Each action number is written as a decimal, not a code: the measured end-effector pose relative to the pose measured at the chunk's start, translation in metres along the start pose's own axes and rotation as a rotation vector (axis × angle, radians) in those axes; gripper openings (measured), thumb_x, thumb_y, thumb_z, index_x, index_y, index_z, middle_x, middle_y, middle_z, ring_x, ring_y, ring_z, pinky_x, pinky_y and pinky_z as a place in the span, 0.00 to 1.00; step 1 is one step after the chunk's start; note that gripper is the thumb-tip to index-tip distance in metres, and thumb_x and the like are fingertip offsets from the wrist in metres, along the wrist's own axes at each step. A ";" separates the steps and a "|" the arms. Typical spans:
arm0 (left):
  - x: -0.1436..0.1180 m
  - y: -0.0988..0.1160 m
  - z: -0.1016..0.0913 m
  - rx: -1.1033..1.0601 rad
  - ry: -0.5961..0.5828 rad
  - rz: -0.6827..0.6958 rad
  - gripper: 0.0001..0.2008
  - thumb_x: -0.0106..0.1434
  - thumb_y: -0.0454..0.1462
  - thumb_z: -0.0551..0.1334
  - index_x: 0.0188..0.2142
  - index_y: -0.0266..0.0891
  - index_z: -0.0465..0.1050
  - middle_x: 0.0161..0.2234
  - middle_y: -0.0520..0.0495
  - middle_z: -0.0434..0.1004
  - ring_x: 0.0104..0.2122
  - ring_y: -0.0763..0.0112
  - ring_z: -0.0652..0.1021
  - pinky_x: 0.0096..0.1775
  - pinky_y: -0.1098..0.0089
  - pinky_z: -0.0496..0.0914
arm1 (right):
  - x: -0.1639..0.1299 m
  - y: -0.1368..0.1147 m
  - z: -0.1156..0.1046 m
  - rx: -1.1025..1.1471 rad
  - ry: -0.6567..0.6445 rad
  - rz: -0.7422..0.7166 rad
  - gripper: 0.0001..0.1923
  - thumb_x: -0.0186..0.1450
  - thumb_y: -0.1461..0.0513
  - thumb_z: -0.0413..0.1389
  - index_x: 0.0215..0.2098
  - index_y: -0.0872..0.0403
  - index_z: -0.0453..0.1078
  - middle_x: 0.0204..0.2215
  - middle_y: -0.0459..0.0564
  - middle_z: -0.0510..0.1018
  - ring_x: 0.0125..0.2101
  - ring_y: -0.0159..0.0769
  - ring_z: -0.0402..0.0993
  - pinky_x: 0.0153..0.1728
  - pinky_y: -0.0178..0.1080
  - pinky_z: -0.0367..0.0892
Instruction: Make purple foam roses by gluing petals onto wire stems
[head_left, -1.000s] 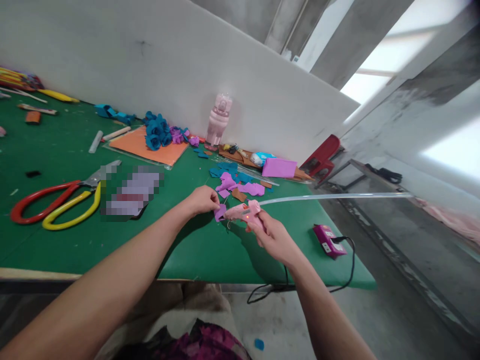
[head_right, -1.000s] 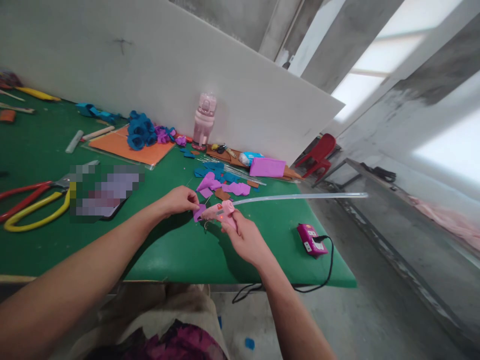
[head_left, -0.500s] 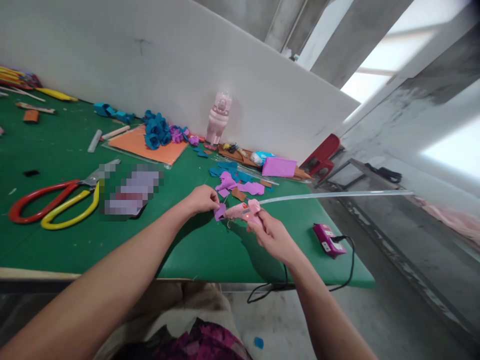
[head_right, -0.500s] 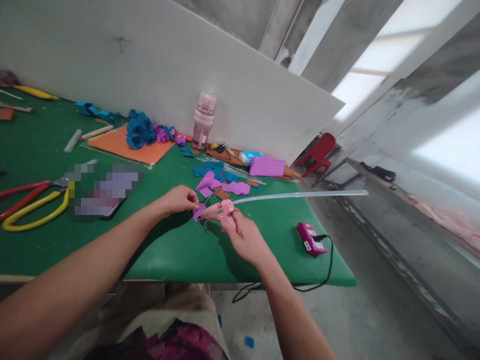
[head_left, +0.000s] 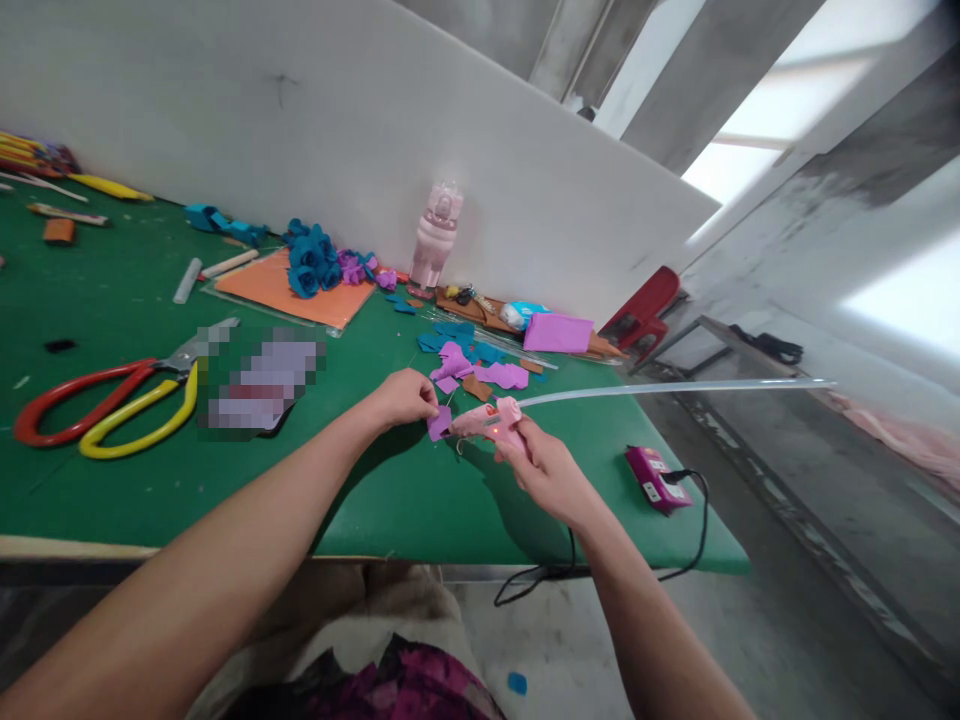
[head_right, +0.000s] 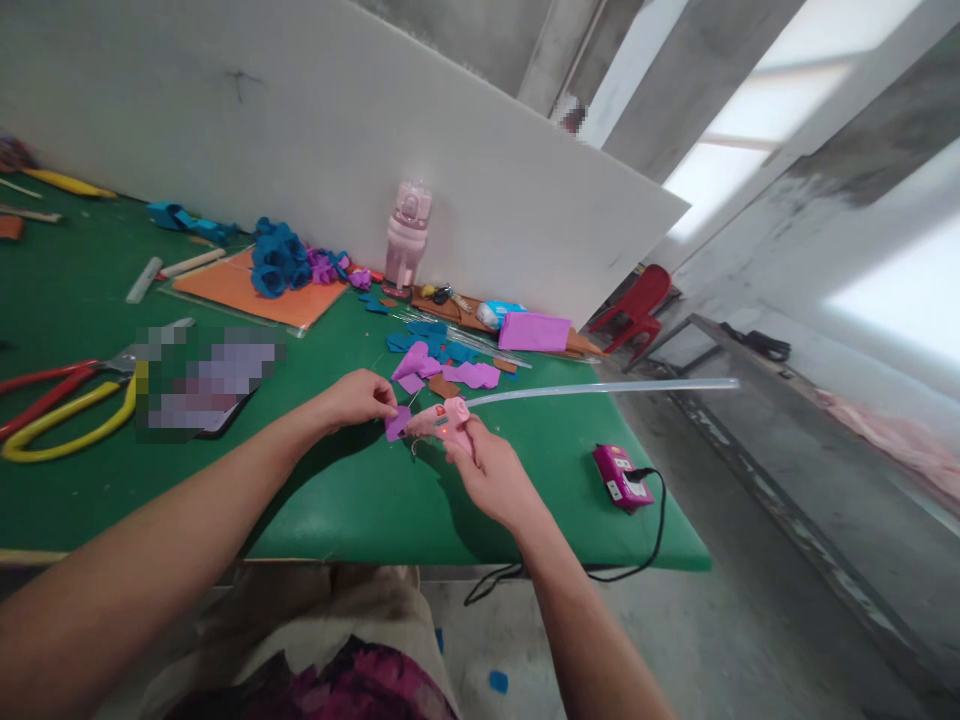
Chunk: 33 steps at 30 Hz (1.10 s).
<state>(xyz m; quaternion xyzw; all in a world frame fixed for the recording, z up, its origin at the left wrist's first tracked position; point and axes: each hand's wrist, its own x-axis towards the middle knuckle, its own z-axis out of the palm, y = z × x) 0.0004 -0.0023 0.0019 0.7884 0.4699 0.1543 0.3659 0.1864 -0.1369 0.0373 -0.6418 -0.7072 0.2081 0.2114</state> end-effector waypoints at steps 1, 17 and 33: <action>0.000 0.000 0.000 -0.003 0.000 -0.002 0.04 0.46 0.33 0.63 0.24 0.34 0.76 0.22 0.50 0.74 0.25 0.72 0.72 0.26 0.73 0.60 | 0.000 0.000 0.000 -0.002 0.001 0.004 0.14 0.66 0.57 0.45 0.44 0.56 0.63 0.26 0.49 0.74 0.26 0.35 0.70 0.25 0.33 0.59; 0.003 -0.003 0.002 -0.008 -0.010 -0.004 0.03 0.46 0.34 0.63 0.23 0.36 0.75 0.21 0.51 0.74 0.24 0.73 0.71 0.26 0.73 0.61 | 0.000 0.007 -0.001 -0.015 0.036 0.017 0.19 0.65 0.57 0.45 0.51 0.56 0.60 0.29 0.50 0.76 0.28 0.36 0.70 0.27 0.34 0.61; 0.001 -0.001 0.001 -0.012 -0.003 -0.009 0.03 0.46 0.35 0.64 0.23 0.36 0.75 0.22 0.51 0.75 0.24 0.74 0.71 0.25 0.75 0.60 | 0.001 0.011 0.000 0.027 0.055 0.052 0.17 0.65 0.57 0.45 0.49 0.55 0.61 0.30 0.51 0.77 0.25 0.35 0.71 0.25 0.34 0.60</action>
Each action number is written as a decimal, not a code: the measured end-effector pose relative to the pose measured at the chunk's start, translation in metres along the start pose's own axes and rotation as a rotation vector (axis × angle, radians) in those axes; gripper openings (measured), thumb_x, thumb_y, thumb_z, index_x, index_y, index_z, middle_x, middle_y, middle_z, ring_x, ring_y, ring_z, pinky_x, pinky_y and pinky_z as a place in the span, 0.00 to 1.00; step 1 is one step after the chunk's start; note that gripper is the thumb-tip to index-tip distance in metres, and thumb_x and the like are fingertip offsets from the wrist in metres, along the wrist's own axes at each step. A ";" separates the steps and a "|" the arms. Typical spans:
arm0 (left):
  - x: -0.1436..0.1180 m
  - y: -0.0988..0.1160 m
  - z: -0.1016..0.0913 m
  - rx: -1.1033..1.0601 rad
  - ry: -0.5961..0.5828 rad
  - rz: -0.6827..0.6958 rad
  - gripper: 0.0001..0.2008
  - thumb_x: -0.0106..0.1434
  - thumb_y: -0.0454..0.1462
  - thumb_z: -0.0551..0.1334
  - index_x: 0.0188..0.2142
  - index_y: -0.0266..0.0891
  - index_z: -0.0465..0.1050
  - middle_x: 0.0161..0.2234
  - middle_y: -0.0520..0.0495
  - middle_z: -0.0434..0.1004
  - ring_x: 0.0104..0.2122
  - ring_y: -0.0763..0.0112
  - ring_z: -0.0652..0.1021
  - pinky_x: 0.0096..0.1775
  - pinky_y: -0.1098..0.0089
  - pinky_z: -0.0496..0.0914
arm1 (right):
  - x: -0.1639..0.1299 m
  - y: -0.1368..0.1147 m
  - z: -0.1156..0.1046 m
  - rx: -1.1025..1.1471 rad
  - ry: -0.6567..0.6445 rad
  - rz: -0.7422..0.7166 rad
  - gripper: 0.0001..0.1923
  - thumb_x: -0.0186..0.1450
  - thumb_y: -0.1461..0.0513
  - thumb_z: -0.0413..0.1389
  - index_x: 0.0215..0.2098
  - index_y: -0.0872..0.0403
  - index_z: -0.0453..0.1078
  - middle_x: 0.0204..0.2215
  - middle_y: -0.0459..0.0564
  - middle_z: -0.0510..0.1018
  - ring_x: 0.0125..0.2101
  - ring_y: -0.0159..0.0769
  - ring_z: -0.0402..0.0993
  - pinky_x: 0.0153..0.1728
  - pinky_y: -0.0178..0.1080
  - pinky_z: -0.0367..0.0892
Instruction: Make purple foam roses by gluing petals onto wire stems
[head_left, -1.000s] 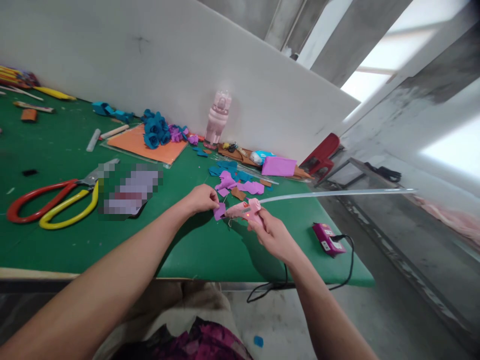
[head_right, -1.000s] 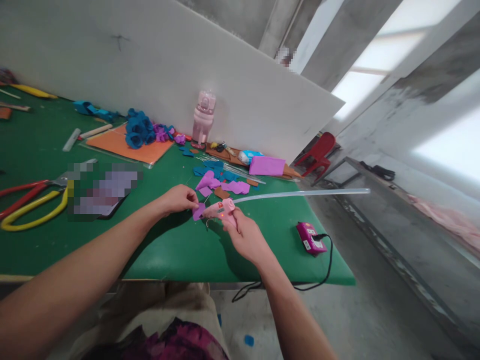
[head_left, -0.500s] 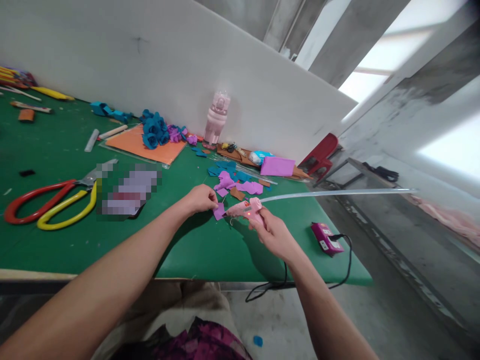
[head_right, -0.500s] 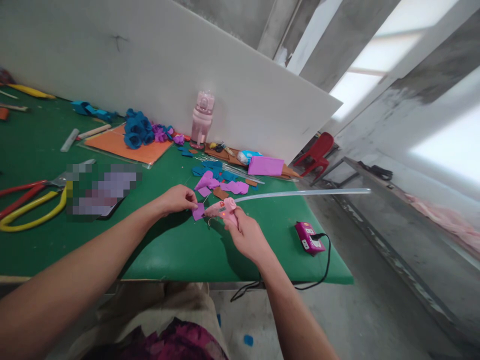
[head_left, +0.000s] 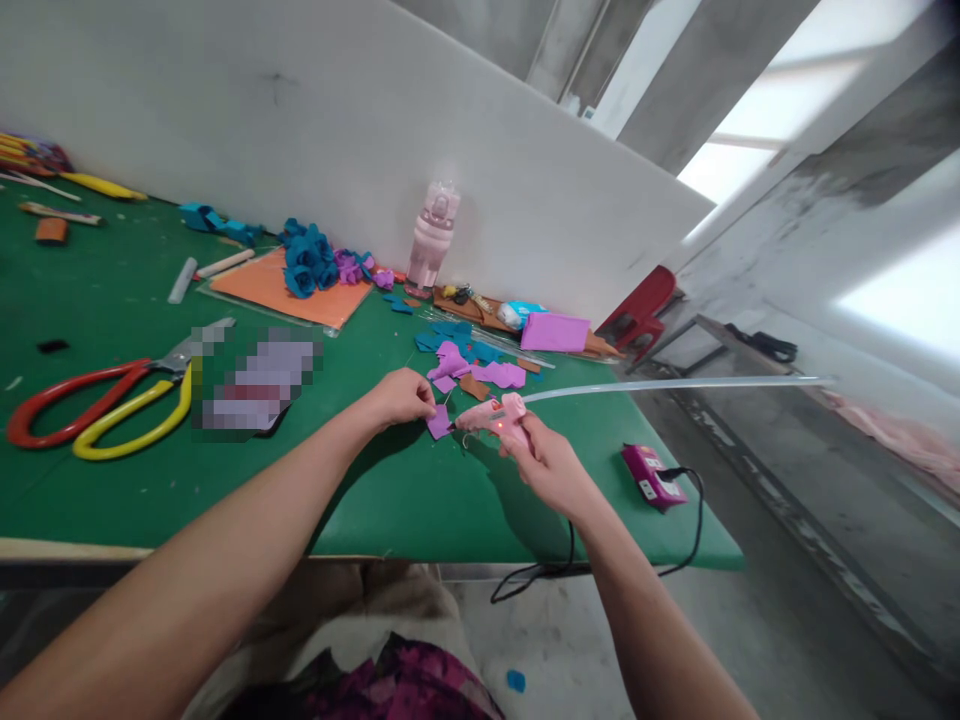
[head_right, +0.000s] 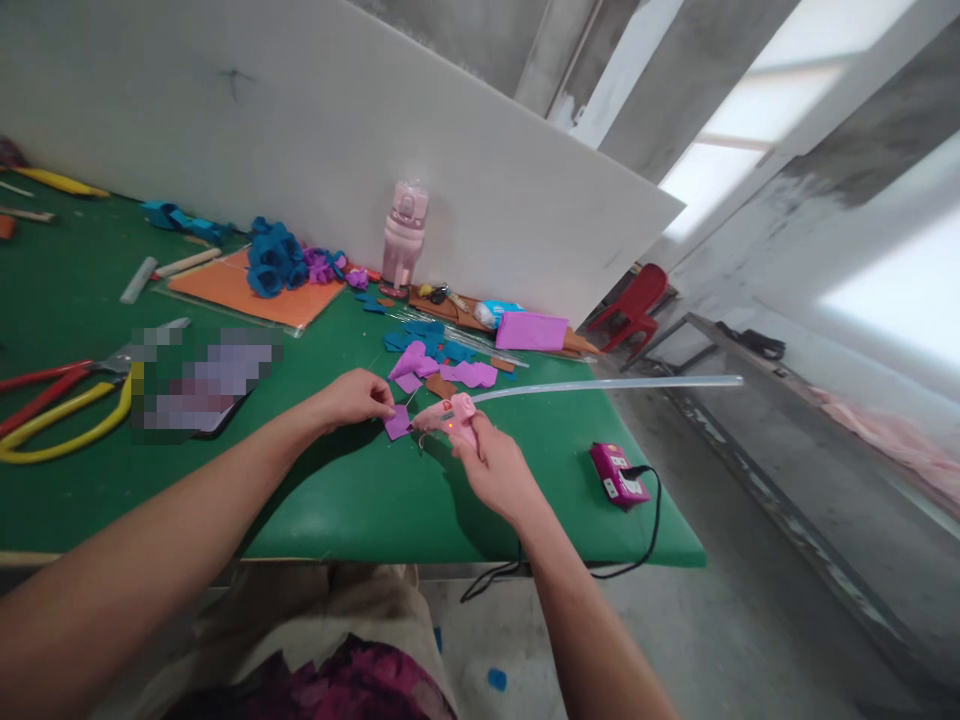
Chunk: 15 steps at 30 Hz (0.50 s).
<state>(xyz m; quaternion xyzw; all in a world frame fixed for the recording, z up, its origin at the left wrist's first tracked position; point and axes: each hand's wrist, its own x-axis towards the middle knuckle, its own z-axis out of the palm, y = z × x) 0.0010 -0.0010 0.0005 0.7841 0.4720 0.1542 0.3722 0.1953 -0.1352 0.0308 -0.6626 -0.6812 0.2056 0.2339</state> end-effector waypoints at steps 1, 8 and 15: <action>0.000 0.000 0.000 0.002 -0.001 -0.001 0.03 0.46 0.35 0.64 0.23 0.37 0.75 0.22 0.51 0.75 0.24 0.74 0.71 0.25 0.75 0.60 | 0.000 0.000 0.000 -0.004 0.002 0.002 0.17 0.65 0.57 0.45 0.50 0.56 0.61 0.30 0.51 0.77 0.25 0.35 0.70 0.25 0.34 0.60; 0.000 0.000 -0.001 0.008 -0.010 0.003 0.04 0.46 0.34 0.64 0.24 0.36 0.76 0.22 0.50 0.75 0.25 0.73 0.72 0.27 0.73 0.61 | -0.001 0.000 0.001 -0.026 0.012 0.002 0.18 0.66 0.56 0.45 0.51 0.54 0.60 0.30 0.50 0.76 0.24 0.34 0.69 0.24 0.34 0.59; -0.002 0.002 -0.001 0.007 -0.006 -0.005 0.04 0.46 0.34 0.64 0.23 0.35 0.76 0.21 0.50 0.74 0.24 0.73 0.71 0.27 0.73 0.61 | -0.001 -0.001 0.001 -0.036 0.020 0.028 0.17 0.66 0.55 0.44 0.48 0.54 0.61 0.30 0.50 0.76 0.24 0.34 0.69 0.25 0.34 0.59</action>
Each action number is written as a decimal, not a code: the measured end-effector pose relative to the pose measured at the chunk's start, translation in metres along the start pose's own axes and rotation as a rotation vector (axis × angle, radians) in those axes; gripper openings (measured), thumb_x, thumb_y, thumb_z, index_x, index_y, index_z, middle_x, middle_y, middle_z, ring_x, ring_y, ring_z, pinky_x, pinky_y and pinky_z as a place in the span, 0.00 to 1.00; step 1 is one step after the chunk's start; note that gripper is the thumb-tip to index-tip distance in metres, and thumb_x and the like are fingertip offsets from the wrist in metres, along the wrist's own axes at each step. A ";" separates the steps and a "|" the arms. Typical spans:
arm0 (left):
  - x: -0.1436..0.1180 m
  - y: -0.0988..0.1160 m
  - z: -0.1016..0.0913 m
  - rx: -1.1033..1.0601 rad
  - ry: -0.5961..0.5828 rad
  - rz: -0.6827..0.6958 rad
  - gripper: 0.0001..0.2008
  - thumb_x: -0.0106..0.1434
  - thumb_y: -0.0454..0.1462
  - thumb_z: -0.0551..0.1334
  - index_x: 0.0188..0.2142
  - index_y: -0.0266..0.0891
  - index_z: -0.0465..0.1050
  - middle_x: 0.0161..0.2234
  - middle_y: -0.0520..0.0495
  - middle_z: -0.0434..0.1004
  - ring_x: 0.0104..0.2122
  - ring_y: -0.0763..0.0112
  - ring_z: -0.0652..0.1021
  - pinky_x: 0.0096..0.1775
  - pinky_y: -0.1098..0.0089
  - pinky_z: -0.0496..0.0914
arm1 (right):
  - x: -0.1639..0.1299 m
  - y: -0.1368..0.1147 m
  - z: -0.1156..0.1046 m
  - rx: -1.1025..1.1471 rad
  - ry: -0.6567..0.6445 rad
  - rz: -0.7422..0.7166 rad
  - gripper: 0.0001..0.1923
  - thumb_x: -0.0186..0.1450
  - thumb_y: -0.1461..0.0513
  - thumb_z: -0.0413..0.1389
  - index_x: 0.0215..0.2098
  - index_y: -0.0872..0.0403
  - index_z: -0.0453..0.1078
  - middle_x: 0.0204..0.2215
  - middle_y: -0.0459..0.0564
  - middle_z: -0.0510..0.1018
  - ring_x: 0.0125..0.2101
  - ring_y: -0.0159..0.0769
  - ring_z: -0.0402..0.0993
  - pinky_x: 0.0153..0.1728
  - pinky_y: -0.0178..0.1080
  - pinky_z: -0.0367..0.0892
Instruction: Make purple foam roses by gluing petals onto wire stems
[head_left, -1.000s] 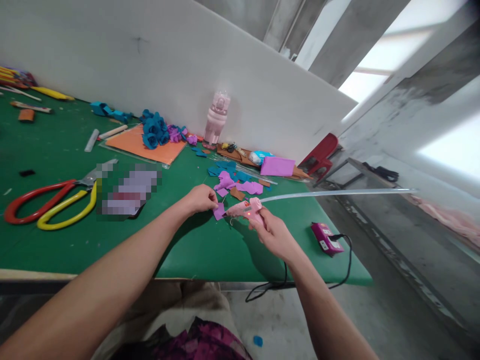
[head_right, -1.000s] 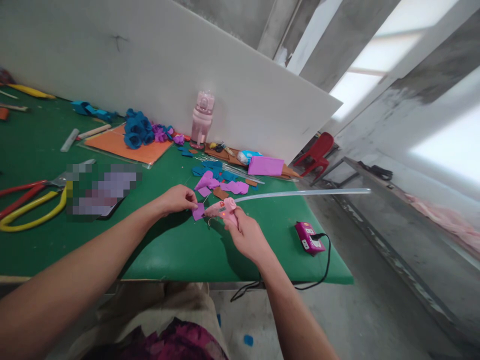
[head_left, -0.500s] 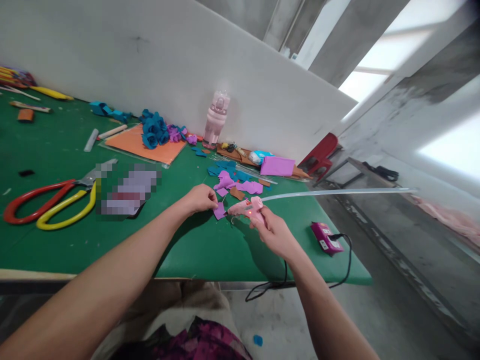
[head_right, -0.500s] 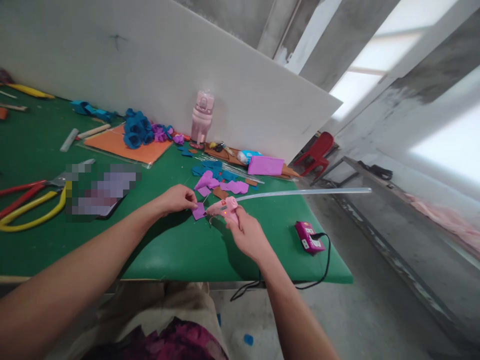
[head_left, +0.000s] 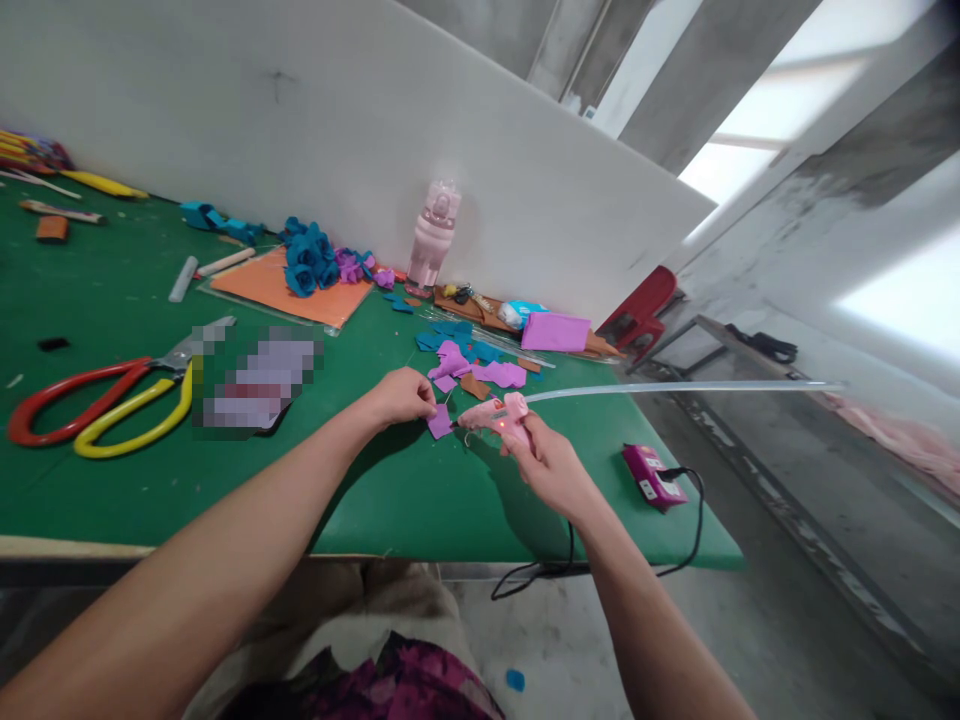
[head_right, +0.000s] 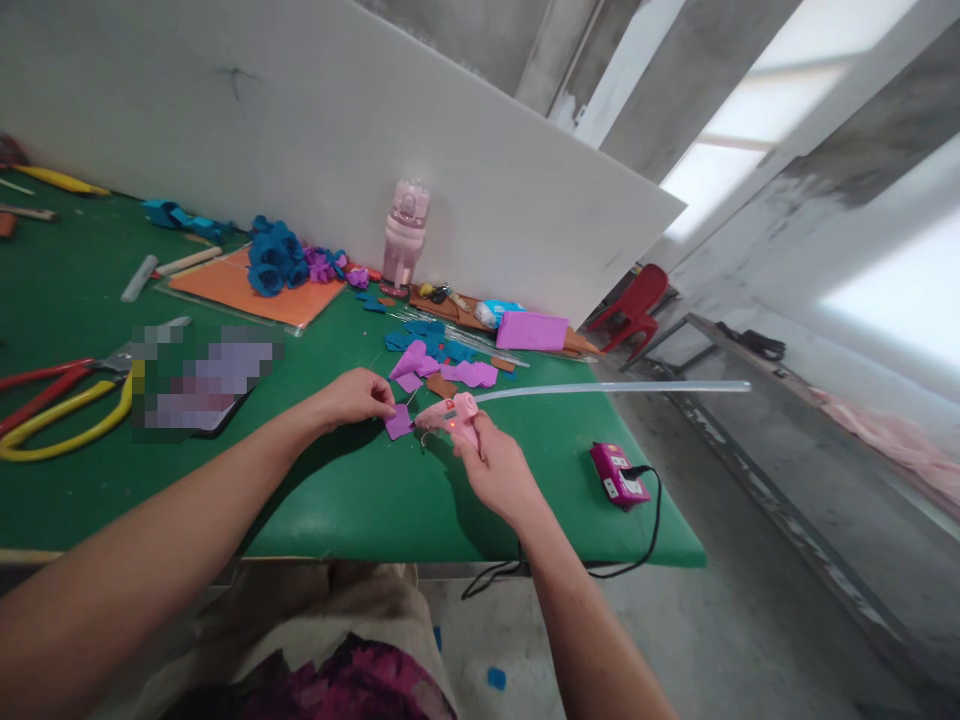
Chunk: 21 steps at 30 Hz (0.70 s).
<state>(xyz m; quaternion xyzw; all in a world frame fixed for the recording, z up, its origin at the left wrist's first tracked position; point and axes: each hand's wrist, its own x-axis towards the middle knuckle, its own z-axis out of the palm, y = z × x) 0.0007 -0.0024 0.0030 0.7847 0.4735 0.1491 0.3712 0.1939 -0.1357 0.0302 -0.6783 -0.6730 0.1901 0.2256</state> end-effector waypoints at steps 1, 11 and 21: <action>0.000 0.000 0.000 -0.003 -0.002 0.002 0.04 0.46 0.34 0.64 0.23 0.35 0.76 0.21 0.50 0.75 0.24 0.72 0.71 0.27 0.72 0.61 | 0.000 0.000 0.000 -0.001 0.003 0.001 0.17 0.66 0.55 0.44 0.48 0.54 0.61 0.31 0.50 0.76 0.24 0.34 0.70 0.25 0.34 0.60; 0.002 -0.002 0.000 -0.006 -0.013 0.022 0.04 0.46 0.33 0.63 0.23 0.35 0.76 0.22 0.50 0.75 0.25 0.71 0.72 0.27 0.72 0.61 | -0.004 -0.002 -0.001 0.046 0.038 -0.017 0.15 0.65 0.56 0.45 0.46 0.54 0.63 0.31 0.51 0.77 0.28 0.36 0.72 0.26 0.34 0.61; 0.001 -0.002 0.001 -0.041 -0.012 0.014 0.04 0.45 0.33 0.62 0.23 0.34 0.75 0.21 0.50 0.74 0.23 0.73 0.70 0.25 0.73 0.59 | -0.003 -0.005 0.003 0.033 0.001 -0.032 0.17 0.65 0.57 0.46 0.50 0.54 0.60 0.29 0.49 0.76 0.29 0.37 0.72 0.27 0.34 0.60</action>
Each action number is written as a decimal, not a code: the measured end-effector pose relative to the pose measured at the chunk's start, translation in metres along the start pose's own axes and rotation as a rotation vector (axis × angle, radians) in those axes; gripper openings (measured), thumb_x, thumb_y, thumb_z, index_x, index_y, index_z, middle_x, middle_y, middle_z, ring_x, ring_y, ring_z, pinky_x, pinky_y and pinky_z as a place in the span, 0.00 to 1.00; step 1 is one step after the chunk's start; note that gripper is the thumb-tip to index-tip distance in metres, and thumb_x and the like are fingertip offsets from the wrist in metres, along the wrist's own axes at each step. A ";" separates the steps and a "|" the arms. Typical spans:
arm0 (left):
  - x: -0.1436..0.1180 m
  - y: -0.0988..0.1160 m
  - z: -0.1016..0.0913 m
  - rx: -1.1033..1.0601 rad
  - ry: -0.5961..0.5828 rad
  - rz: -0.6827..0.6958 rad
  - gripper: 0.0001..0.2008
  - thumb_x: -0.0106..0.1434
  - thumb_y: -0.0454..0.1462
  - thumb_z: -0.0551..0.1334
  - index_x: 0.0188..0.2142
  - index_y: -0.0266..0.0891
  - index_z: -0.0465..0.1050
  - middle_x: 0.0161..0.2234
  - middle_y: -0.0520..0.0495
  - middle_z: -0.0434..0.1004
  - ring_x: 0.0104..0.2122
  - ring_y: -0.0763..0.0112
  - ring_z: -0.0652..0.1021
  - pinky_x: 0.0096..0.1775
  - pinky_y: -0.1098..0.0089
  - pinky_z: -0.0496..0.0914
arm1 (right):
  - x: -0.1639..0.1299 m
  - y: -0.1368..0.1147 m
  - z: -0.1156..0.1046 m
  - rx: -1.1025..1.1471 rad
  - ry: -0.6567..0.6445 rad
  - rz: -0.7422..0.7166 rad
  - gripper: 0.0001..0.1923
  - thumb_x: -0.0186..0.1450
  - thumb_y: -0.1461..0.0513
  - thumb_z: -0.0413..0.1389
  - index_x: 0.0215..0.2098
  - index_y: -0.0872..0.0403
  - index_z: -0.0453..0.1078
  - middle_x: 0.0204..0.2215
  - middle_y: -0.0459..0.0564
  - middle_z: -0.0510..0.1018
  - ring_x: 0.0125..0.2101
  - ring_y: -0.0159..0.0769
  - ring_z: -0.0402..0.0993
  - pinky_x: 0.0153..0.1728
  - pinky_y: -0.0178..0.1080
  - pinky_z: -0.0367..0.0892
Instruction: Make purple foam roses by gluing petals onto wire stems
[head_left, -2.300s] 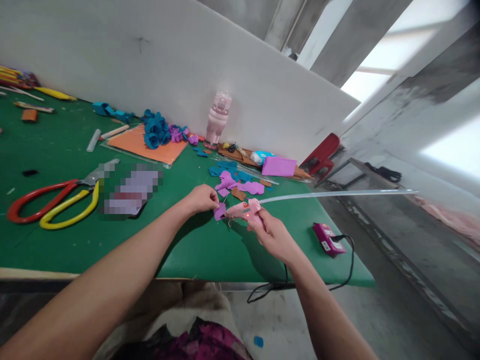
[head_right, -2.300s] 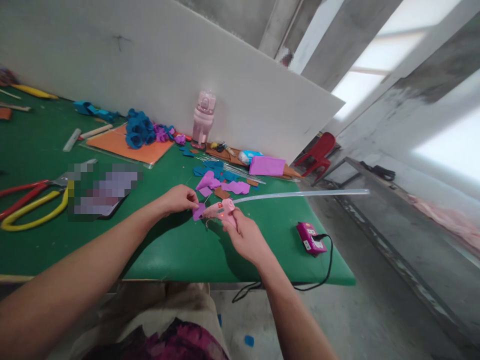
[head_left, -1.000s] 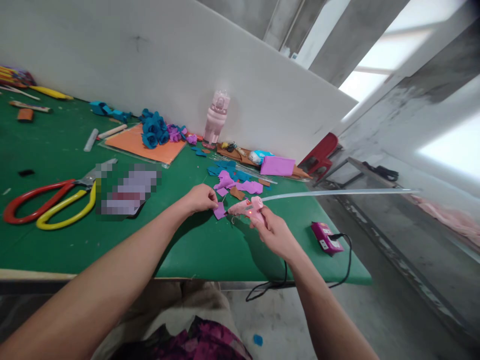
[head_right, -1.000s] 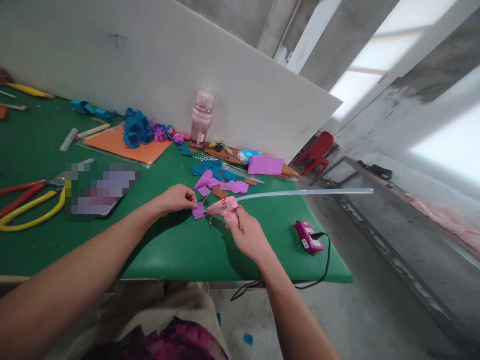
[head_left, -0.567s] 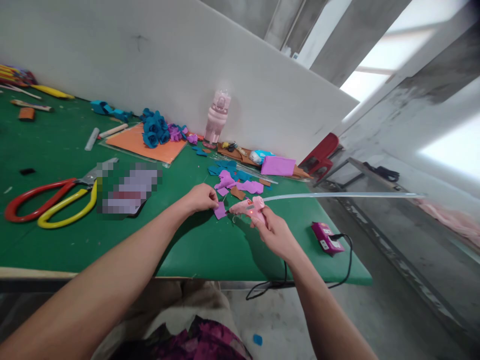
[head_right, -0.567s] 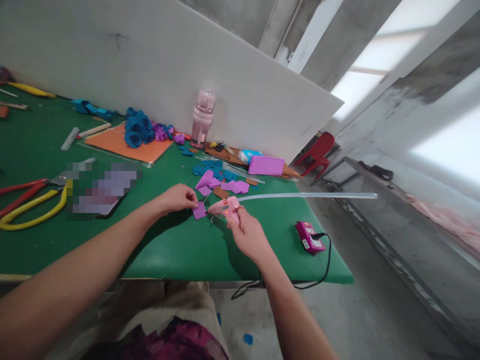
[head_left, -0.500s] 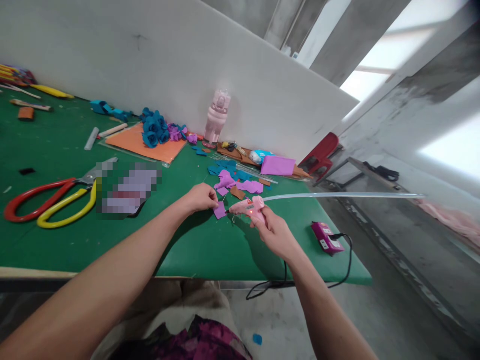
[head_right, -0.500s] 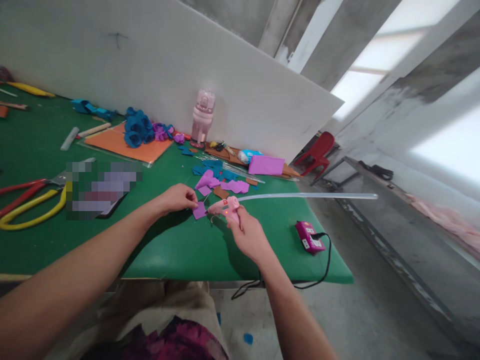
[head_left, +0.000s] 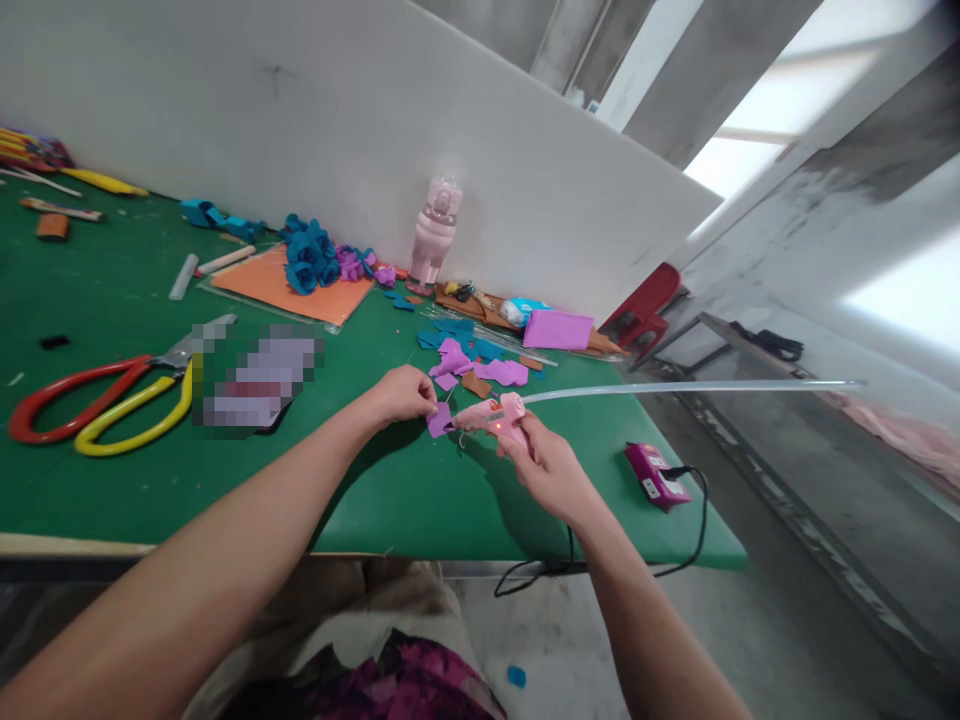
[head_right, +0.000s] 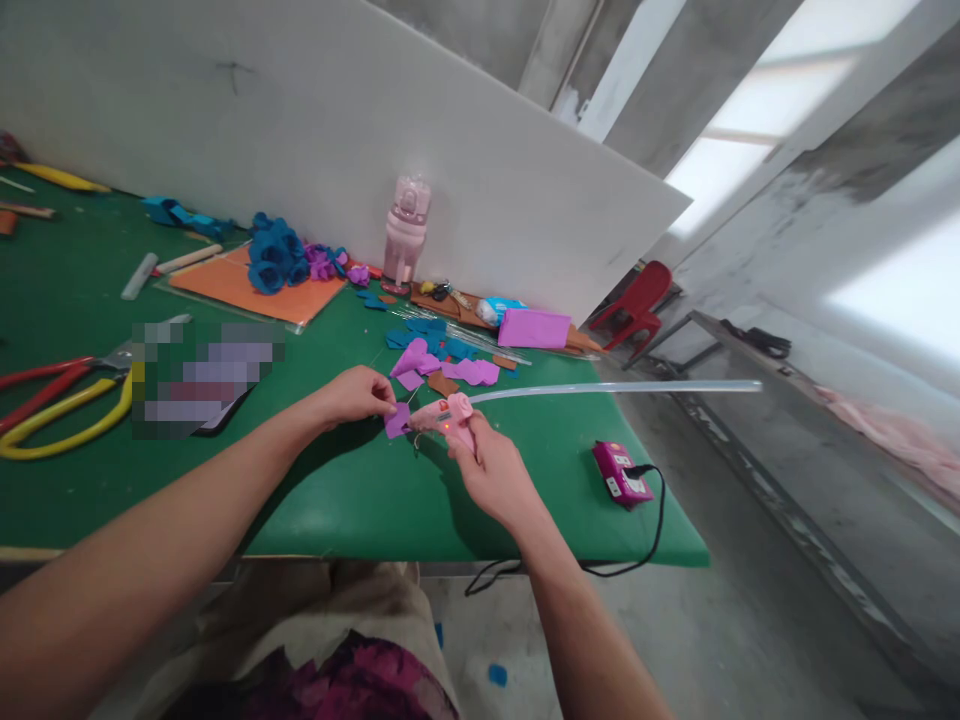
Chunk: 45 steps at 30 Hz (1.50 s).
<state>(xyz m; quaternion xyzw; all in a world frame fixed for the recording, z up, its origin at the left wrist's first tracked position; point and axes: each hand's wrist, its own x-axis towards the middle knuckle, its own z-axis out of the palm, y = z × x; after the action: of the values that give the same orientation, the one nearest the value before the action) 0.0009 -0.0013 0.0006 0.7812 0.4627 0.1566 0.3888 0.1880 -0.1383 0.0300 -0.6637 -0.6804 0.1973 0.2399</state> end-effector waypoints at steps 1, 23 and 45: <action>0.000 0.000 0.000 0.000 -0.001 0.001 0.04 0.45 0.33 0.62 0.23 0.34 0.75 0.21 0.50 0.73 0.23 0.73 0.70 0.25 0.73 0.59 | 0.000 0.000 0.000 -0.006 0.000 -0.004 0.17 0.65 0.57 0.46 0.50 0.54 0.60 0.29 0.49 0.76 0.28 0.37 0.72 0.26 0.34 0.60; 0.002 -0.002 0.001 -0.001 0.019 0.003 0.03 0.45 0.33 0.63 0.22 0.35 0.75 0.21 0.51 0.74 0.23 0.73 0.71 0.25 0.73 0.60 | 0.002 0.007 -0.001 0.050 0.032 0.041 0.14 0.64 0.55 0.46 0.43 0.54 0.64 0.29 0.49 0.76 0.22 0.33 0.68 0.22 0.33 0.58; -0.004 -0.004 -0.001 -0.516 -0.119 -0.058 0.11 0.44 0.40 0.66 0.24 0.36 0.69 0.16 0.57 0.61 0.13 0.83 0.54 0.17 0.74 0.43 | 0.000 0.030 -0.013 1.041 -0.107 0.356 0.16 0.53 0.58 0.60 0.37 0.55 0.65 0.29 0.48 0.77 0.12 0.19 0.53 0.13 0.29 0.53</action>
<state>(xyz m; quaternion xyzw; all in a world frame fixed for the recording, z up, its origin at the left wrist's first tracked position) -0.0041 -0.0030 -0.0009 0.6505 0.4060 0.2122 0.6058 0.2200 -0.1372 0.0231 -0.5514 -0.3817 0.5783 0.4645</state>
